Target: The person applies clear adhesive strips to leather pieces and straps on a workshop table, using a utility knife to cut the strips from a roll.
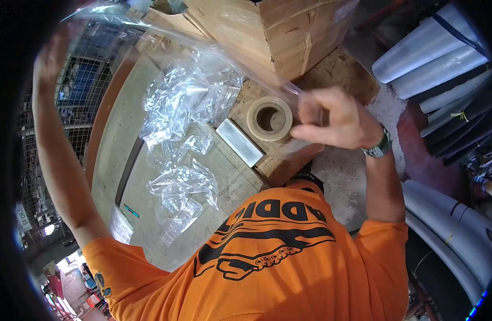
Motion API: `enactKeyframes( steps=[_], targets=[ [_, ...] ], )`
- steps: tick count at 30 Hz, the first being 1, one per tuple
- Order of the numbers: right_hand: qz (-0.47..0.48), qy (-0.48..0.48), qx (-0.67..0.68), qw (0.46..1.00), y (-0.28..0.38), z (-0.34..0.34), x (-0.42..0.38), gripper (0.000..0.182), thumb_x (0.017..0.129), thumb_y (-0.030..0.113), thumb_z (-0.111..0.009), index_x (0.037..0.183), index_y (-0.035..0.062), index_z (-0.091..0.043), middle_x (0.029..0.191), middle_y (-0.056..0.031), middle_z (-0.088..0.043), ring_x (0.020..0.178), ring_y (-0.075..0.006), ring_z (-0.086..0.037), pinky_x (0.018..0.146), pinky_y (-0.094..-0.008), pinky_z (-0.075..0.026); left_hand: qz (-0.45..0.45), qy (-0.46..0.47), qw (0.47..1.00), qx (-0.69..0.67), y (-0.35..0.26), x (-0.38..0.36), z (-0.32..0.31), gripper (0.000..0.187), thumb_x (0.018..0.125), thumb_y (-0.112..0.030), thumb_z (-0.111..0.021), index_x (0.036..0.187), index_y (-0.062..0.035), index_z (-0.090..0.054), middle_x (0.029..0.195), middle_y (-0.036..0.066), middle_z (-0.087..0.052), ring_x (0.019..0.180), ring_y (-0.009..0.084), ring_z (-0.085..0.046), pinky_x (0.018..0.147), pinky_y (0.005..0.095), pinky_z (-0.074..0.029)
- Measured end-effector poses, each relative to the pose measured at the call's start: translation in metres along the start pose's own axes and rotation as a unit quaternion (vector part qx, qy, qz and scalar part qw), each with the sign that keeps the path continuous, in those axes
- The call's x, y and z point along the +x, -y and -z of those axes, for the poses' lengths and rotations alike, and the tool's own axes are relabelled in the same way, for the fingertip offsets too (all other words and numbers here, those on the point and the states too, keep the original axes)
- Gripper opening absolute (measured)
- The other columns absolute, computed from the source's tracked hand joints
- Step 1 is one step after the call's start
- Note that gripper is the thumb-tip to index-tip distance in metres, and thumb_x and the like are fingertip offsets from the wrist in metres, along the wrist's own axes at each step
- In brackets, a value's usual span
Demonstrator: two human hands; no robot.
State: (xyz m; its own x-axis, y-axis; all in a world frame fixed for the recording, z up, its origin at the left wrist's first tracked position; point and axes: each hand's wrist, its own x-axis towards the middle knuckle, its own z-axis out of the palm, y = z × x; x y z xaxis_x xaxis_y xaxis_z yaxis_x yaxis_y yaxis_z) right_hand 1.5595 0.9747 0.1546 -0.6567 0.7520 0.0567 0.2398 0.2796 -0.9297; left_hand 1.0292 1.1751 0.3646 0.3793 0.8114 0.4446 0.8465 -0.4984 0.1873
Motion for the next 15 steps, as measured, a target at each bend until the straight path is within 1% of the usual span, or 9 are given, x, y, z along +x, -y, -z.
enactKeyframes(
  steps=[3, 6, 7, 8, 9, 10, 11, 14, 15],
  targets=[
    [-0.063, -0.008, -0.04, 0.997, -0.063, -0.003, -0.035, 0.026, 0.086, 0.018, -0.081, 0.078, 0.0057, -0.059, 0.069, 0.0043, -0.056, 0.065, -0.0059, -0.05, 0.058, -0.0262, -0.041, 0.094, 0.076, 0.937, 0.327, 0.046, 0.013, 0.032, 0.062, 0.098, -0.048, -0.054, 0.139, -0.0013, -0.056, 0.125, 0.018, -0.067, 0.11, 0.0275, -0.066, 0.095, 0.0427, -0.052],
    [-0.189, -0.095, 0.021, 0.977, -0.072, -0.028, -0.041, 0.026, 0.087, 0.021, -0.081, 0.081, 0.0053, -0.061, 0.068, 0.0044, -0.055, 0.062, -0.006, -0.048, 0.055, -0.0273, -0.04, 0.22, 0.265, 0.862, 0.372, 0.033, -0.031, -0.043, 0.072, 0.084, -0.042, -0.071, 0.142, -0.0032, -0.053, 0.137, 0.023, -0.059, 0.125, 0.0332, -0.058, 0.103, 0.0453, -0.049],
    [-0.196, -0.12, 0.104, 0.968, -0.052, -0.035, -0.032, 0.028, 0.086, 0.023, -0.081, 0.084, 0.0031, -0.062, 0.067, 0.0024, -0.054, 0.061, -0.0067, -0.049, 0.054, -0.0283, -0.041, 0.207, 0.283, 0.872, 0.341, 0.009, -0.045, -0.07, 0.078, 0.079, -0.04, -0.077, 0.144, -0.0038, -0.051, 0.141, 0.024, -0.056, 0.13, 0.0351, -0.055, 0.105, 0.0462, -0.048],
    [-0.181, -0.139, 0.06, 0.972, -0.046, -0.038, -0.024, 0.028, 0.086, 0.023, -0.081, 0.085, 0.0025, -0.062, 0.067, 0.0016, -0.055, 0.06, -0.0073, -0.05, 0.054, -0.0287, -0.041, 0.16, 0.257, 0.911, 0.281, -0.027, -0.058, -0.094, 0.084, 0.074, -0.038, -0.082, 0.145, -0.0045, -0.05, 0.145, 0.026, -0.053, 0.135, 0.037, -0.052, 0.108, 0.0471, -0.046],
    [-0.169, -0.153, 0.018, 0.974, -0.043, -0.04, -0.016, 0.028, 0.086, 0.023, -0.081, 0.086, 0.002, -0.062, 0.068, 0.0007, -0.056, 0.059, -0.008, -0.051, 0.054, -0.0291, -0.042, 0.032, 0.17, 0.965, 0.199, -0.077, -0.072, -0.115, 0.08, 0.074, -0.026, -0.084, 0.144, -0.0069, -0.051, 0.142, 0.022, -0.056, 0.137, 0.0387, -0.049, 0.111, 0.0468, -0.044],
    [-0.157, -0.162, -0.023, 0.974, -0.039, -0.044, -0.009, 0.028, 0.086, 0.022, -0.081, 0.087, 0.0014, -0.062, 0.068, -0.0001, -0.057, 0.059, -0.0086, -0.052, 0.054, -0.0295, -0.042, -0.111, 0.095, 0.98, 0.135, -0.127, -0.086, -0.135, 0.078, 0.073, -0.015, -0.086, 0.144, -0.0093, -0.052, 0.14, 0.018, -0.059, 0.139, 0.0404, -0.046, 0.113, 0.0466, -0.042],
    [-0.15, -0.153, -0.02, 0.977, -0.028, -0.048, 0.0, 0.028, 0.086, 0.022, -0.081, 0.088, 0.0012, -0.062, 0.069, -0.0009, -0.059, 0.059, -0.0093, -0.053, 0.055, -0.0295, -0.043, -0.058, 0.137, 0.985, 0.088, -0.168, -0.109, -0.154, 0.077, 0.071, -0.016, -0.088, 0.14, -0.0121, -0.056, 0.14, 0.016, -0.059, 0.139, 0.0386, -0.046, 0.117, 0.0487, -0.037],
    [-0.09, -0.094, -0.02, 0.991, 0.005, -0.048, 0.019, 0.025, 0.086, 0.019, -0.081, 0.087, 0.0022, -0.062, 0.071, -0.0004, -0.06, 0.063, -0.0082, -0.054, 0.057, -0.0272, -0.043, -0.239, 0.136, 0.96, -0.045, -0.266, -0.131, -0.197, 0.049, 0.077, -0.023, -0.082, 0.123, -0.014, -0.067, 0.131, 0.009, -0.066, 0.132, 0.0337, -0.052, 0.123, 0.0573, -0.022],
    [-0.049, -0.073, -0.018, 0.996, 0.012, -0.048, 0.021, 0.023, 0.086, 0.017, -0.08, 0.086, 0.0036, -0.062, 0.072, 0.0017, -0.06, 0.065, -0.0058, -0.053, 0.058, -0.0249, -0.042, -0.245, 0.112, 0.963, -0.017, -0.26, -0.13, -0.195, 0.042, 0.079, -0.023, -0.079, 0.118, -0.0134, -0.069, 0.125, 0.008, -0.068, 0.129, 0.0328, -0.054, 0.121, 0.056, -0.027]
  ],
)
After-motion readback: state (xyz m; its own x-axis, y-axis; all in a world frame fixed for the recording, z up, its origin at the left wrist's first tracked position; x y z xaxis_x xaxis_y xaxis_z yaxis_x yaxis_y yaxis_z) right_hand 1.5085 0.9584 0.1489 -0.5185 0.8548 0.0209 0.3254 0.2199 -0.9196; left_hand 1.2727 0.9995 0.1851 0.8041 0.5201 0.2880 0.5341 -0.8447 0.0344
